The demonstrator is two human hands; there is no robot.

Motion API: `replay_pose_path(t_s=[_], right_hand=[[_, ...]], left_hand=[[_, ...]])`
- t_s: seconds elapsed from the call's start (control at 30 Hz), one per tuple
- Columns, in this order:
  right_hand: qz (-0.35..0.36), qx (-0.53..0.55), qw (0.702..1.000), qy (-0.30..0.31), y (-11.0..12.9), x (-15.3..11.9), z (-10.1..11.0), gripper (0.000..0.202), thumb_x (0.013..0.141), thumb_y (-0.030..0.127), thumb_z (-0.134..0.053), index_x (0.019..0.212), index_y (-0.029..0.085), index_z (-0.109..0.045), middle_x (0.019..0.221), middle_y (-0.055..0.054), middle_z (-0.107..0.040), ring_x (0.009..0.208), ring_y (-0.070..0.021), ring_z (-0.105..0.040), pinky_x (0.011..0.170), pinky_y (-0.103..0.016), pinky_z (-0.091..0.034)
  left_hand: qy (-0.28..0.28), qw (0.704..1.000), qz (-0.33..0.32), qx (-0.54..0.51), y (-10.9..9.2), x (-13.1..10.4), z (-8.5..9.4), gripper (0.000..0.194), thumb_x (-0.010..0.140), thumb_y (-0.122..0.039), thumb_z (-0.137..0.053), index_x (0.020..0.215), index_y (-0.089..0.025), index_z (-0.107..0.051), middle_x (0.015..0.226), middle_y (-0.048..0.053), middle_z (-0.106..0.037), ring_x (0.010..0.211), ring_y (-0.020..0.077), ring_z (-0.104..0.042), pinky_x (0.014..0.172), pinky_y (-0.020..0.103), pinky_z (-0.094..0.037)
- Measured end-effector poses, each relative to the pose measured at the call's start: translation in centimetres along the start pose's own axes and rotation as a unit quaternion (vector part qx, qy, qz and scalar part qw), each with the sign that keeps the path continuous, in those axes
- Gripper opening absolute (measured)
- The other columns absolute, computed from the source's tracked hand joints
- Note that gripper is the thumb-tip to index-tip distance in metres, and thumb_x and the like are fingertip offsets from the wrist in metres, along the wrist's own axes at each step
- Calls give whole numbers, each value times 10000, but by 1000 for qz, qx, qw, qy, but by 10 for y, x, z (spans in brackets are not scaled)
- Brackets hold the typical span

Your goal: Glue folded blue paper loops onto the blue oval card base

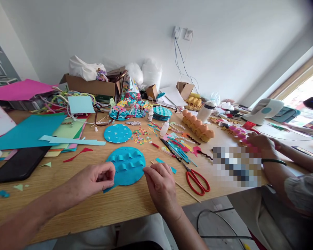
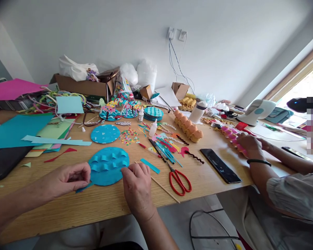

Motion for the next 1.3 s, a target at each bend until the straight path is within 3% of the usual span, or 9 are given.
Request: replay_pose_path(t_s=[0.23,0.43,0.67,0.8,0.93,1.07,1.3], right_hand=[[-11,0,1000,18,1,-6,-10,130,843,97,-528,782,183,-603,722,-32,-581,716,-164,-486,679,-301,-379],[-12,9,1000,19,6,-6,-11,137,843,86,-515,783,184,-588,729,-34,-589,721,-167,-502,688,-308,-378],[-12,-6,1000,2,5,-6,-11,135,850,90,-500,792,185,-576,713,-30,-583,711,-167,-505,676,-306,-370],[-10,-12,1000,3,5,-6,-12,135,851,94,-496,793,187,-575,712,-27,-581,714,-167,-506,684,-309,-367],[-1,-7,1000,-4,7,-6,-9,134,848,81,-496,810,178,-581,720,-32,-582,718,-167,-503,675,-305,-361],[3,-6,1000,1,9,-6,-6,136,853,83,-492,820,177,-584,720,-29,-580,715,-163,-500,676,-305,-358],[2,-1,1000,-3,11,-6,-4,124,855,89,-495,834,184,-571,725,-30,-573,712,-164,-497,678,-305,-360]], left_hand=[[-131,979,-67,142,-8,-20,-9,259,846,-401,-419,703,-201,-502,639,-32,-511,592,124,-482,542,218,-371],[-179,934,-122,284,-5,-23,-19,227,866,-236,-368,713,-202,-532,710,0,-572,653,145,-559,595,237,-406],[-205,923,-130,300,-9,-29,-24,80,822,-284,-528,790,-212,-520,714,-24,-590,631,140,-582,561,219,-428],[-243,897,-135,343,-12,-28,-29,81,830,-179,-440,816,-214,-512,694,-24,-595,610,139,-589,527,219,-412],[-260,882,-125,372,-10,-24,-31,141,839,-160,-388,778,-220,-499,689,-19,-605,605,142,-593,538,232,-408],[-253,897,-81,354,-7,-21,-30,195,817,-167,-448,986,-230,-522,764,-6,-657,645,156,-622,554,233,-425],[-216,888,-62,401,-7,-19,-32,219,864,-148,-364,742,-214,-534,711,6,-629,652,161,-623,567,242,-408]])
Point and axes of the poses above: each hand's wrist, its own x-axis towards the middle knuckle, its own z-axis out of the back of the hand, y = z × x, the point moved 3 cm from there along x, towards the middle knuckle
